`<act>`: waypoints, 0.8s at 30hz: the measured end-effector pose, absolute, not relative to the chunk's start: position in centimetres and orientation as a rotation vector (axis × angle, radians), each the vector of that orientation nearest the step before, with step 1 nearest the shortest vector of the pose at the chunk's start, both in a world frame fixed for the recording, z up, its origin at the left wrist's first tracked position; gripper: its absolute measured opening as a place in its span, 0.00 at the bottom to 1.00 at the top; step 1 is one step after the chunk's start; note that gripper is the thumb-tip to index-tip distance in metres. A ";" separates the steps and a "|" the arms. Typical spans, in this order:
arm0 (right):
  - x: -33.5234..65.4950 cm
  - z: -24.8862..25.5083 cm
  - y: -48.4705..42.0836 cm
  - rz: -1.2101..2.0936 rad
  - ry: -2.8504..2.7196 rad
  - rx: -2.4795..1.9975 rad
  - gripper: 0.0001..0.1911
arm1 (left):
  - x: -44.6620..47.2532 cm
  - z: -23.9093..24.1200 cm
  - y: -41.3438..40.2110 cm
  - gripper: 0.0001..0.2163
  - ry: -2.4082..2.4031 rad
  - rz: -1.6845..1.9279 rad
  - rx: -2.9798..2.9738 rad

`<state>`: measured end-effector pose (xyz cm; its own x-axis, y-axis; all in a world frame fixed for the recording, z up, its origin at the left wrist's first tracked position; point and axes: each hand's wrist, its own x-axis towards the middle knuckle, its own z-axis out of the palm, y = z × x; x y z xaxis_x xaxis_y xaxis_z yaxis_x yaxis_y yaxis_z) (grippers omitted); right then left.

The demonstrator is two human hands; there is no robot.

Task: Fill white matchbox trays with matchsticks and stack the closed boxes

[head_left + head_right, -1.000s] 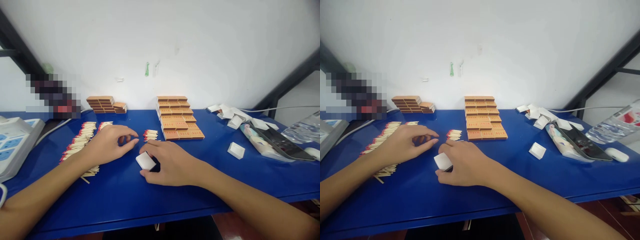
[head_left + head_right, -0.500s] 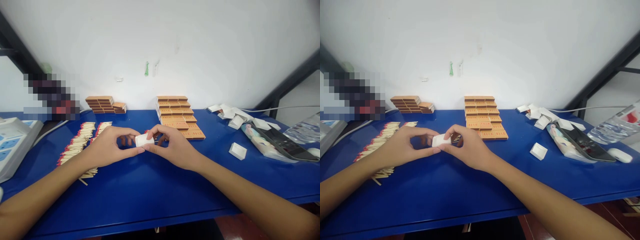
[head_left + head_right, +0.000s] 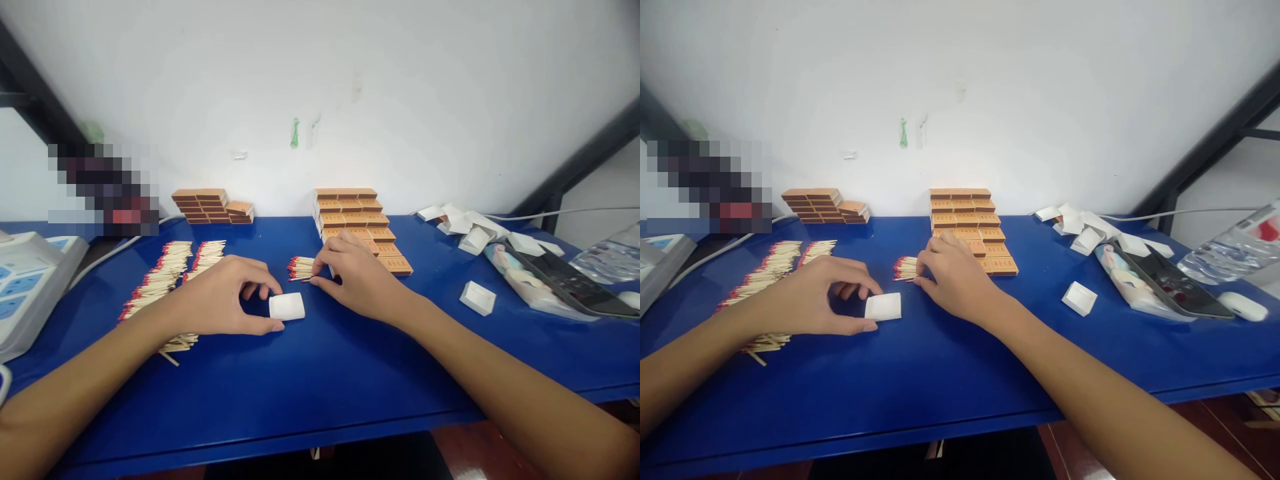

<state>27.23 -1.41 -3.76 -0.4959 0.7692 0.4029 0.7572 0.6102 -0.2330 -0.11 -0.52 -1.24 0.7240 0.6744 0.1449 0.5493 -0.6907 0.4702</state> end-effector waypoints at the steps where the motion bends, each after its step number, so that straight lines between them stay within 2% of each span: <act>1: 27.3 -3.8 -1.4 0.032 -2.379 -1.221 0.04 | -0.1 -1.2 -0.5 0.15 0.942 0.429 2.537; 5: 27.5 -3.7 -1.5 0.032 -2.444 -1.263 0.03 | -0.3 -1.2 -0.4 0.14 0.951 0.407 2.560; 13: 26.1 -3.7 -1.6 0.019 -2.513 -1.241 0.08 | -0.3 -1.5 -0.4 0.13 0.951 0.406 2.557; 24: 25.7 -3.9 -1.5 0.016 -2.488 -1.284 0.07 | -0.3 -1.3 -0.3 0.14 0.959 0.425 2.591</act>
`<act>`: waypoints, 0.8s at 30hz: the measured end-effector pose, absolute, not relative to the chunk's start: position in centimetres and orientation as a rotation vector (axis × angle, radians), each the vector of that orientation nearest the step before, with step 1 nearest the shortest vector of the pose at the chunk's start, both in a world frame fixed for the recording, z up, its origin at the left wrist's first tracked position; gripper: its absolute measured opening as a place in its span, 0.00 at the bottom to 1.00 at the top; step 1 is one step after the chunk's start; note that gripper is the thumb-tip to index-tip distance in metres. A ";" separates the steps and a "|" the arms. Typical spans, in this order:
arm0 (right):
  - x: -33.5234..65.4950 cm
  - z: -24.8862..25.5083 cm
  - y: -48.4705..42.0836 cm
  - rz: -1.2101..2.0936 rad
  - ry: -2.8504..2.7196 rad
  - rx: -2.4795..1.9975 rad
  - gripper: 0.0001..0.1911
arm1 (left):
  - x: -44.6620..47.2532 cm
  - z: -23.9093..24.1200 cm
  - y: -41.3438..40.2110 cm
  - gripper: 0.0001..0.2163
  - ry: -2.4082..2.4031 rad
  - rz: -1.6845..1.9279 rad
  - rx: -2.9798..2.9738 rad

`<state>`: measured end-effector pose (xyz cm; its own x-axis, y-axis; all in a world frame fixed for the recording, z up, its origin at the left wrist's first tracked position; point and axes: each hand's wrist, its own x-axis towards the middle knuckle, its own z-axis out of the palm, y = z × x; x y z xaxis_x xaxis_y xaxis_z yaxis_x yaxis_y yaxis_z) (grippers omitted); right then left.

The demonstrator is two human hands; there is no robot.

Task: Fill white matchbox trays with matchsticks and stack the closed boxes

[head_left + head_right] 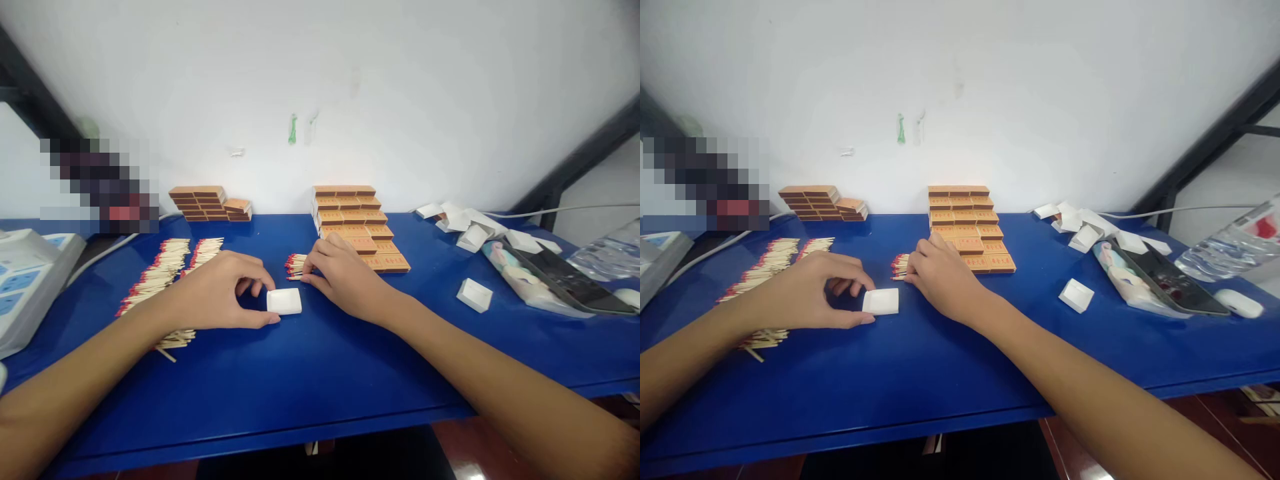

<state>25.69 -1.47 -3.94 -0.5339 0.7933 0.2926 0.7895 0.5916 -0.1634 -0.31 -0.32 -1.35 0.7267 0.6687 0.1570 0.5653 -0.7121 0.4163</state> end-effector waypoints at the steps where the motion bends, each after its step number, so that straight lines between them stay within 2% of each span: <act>1: 25.7 -4.0 -1.4 0.002 -2.499 -1.293 0.07 | -0.3 -1.3 -0.3 0.15 0.957 0.421 2.596; 12: 26.1 -4.6 -1.2 -0.089 -2.549 -1.256 0.09 | -0.4 -1.4 0.0 0.14 0.931 0.430 2.645; 19: 26.2 -4.6 -1.3 -0.250 -2.629 -1.238 0.14 | -0.5 -1.4 -0.1 0.14 0.933 0.451 2.651; 24: 26.5 -3.5 -1.8 -0.172 -2.512 -1.233 0.14 | -0.4 -1.4 -0.1 0.14 0.935 0.479 2.657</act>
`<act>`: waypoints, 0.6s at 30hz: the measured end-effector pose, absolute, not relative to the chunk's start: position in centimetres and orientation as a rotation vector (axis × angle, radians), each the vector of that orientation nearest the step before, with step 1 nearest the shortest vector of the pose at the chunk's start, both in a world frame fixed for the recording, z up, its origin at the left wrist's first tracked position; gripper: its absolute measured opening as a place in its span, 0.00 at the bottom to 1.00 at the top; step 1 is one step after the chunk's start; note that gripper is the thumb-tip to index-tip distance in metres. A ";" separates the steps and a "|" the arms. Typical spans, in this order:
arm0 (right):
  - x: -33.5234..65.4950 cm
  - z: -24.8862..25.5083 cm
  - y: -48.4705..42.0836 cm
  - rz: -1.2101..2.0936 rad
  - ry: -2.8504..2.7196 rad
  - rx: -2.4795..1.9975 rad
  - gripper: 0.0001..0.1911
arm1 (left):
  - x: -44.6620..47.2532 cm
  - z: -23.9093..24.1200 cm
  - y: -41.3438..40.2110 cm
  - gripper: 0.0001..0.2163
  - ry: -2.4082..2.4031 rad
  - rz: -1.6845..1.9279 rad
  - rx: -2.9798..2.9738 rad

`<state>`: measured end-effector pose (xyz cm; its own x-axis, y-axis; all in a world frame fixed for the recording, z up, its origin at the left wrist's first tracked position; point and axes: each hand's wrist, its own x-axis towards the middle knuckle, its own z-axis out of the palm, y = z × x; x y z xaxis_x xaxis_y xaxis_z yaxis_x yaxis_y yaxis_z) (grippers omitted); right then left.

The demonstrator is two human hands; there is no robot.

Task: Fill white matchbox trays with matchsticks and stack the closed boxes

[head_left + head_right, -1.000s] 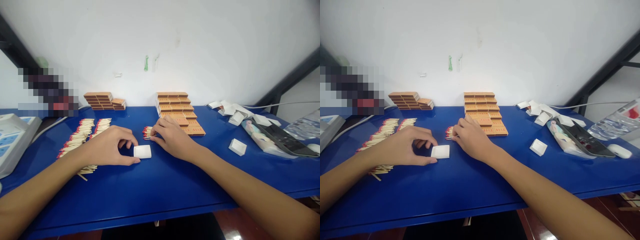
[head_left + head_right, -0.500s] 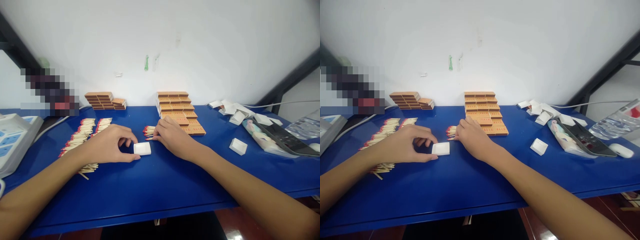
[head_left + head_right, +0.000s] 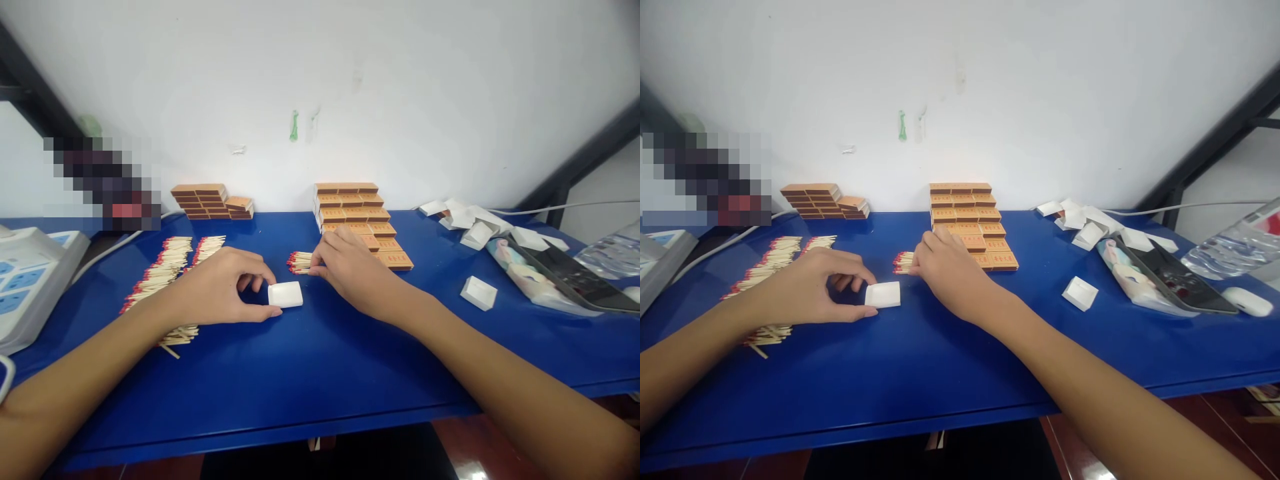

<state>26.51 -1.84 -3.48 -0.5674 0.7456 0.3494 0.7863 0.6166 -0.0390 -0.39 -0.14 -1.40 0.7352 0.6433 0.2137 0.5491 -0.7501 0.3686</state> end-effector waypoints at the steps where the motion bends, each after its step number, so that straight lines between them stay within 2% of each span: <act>1: 26.4 -3.2 -2.1 -0.157 -2.495 -1.230 0.14 | -0.4 -1.4 -0.2 0.14 0.935 0.488 2.660; 11: 23.6 -3.6 -3.6 -0.403 -2.682 -1.121 0.13 | -0.1 -1.4 -0.4 0.12 0.921 0.599 2.744; 18: 24.1 -2.6 -4.0 -0.179 -2.699 -1.143 0.14 | -0.2 -1.7 -0.4 0.13 0.902 0.596 2.755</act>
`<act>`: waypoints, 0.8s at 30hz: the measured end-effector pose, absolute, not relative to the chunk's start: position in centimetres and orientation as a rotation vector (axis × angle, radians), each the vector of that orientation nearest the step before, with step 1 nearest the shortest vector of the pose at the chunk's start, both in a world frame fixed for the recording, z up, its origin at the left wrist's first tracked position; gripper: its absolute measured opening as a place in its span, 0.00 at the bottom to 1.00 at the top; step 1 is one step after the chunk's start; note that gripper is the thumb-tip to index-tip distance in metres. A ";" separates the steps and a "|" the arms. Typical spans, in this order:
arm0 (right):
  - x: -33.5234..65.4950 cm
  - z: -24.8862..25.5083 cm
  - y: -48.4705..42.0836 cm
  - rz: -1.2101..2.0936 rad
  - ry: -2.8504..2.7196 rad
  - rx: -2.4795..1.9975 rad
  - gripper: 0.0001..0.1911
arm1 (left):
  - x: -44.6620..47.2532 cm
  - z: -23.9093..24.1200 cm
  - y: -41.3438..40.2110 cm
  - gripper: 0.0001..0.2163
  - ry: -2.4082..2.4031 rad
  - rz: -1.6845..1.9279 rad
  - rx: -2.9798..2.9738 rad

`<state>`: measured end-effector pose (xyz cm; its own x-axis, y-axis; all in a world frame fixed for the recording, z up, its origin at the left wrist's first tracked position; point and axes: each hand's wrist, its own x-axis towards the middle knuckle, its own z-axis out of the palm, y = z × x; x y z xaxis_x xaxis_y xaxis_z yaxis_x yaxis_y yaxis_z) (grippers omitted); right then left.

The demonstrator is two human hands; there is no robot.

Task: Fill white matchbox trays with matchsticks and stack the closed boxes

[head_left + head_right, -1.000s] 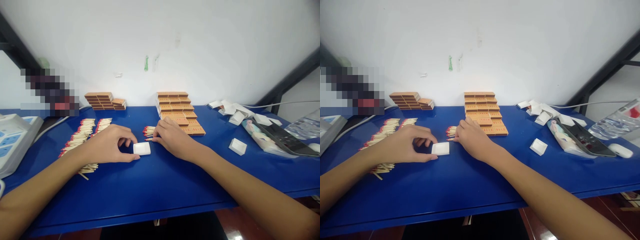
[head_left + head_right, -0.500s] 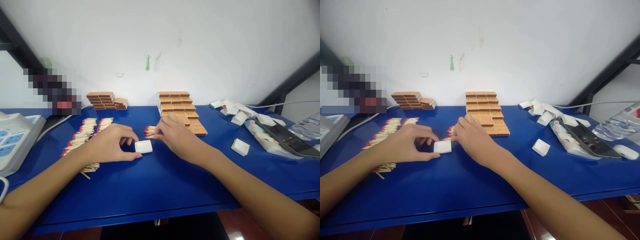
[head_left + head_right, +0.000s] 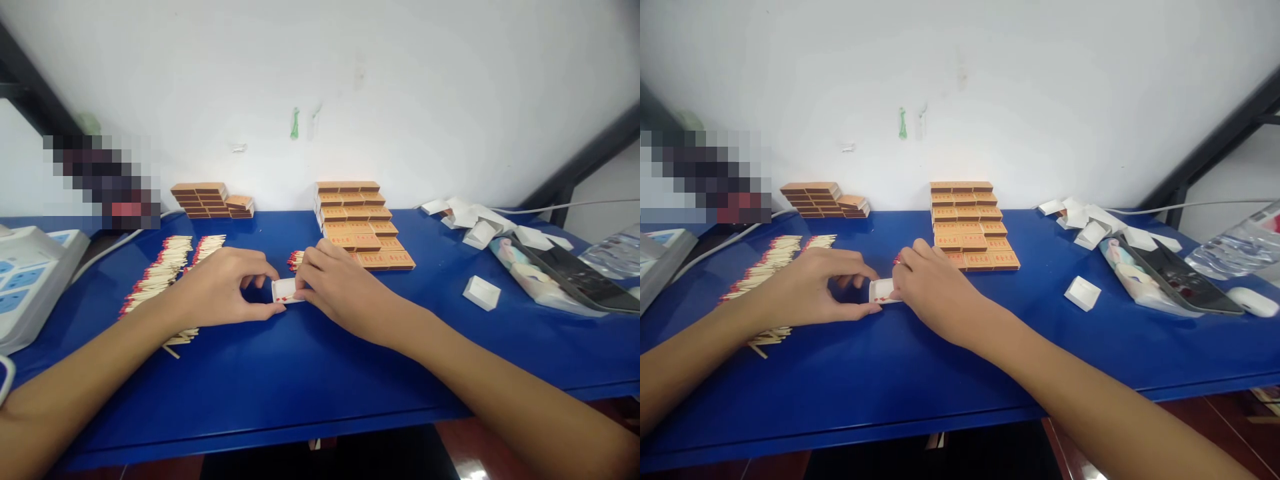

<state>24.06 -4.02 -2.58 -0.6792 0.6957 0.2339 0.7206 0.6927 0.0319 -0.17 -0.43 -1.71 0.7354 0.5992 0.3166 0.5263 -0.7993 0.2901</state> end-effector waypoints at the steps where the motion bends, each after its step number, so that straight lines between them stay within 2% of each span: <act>1: 24.1 -2.4 -4.0 -0.153 -2.700 -1.157 0.14 | -0.2 -1.7 -0.4 0.13 0.897 0.600 2.758; 11: 23.6 -3.3 -4.0 -0.092 -2.652 -1.135 0.16 | 0.0 -1.6 -0.6 0.13 0.886 0.597 2.755; 20: 24.4 -2.6 -3.9 0.090 -2.513 -1.072 0.10 | 0.0 -1.5 -0.7 0.13 0.890 0.579 2.742; 24: 25.6 -2.6 -3.0 0.023 -2.364 -1.116 0.09 | -0.2 -1.6 -0.6 0.13 0.892 0.573 2.743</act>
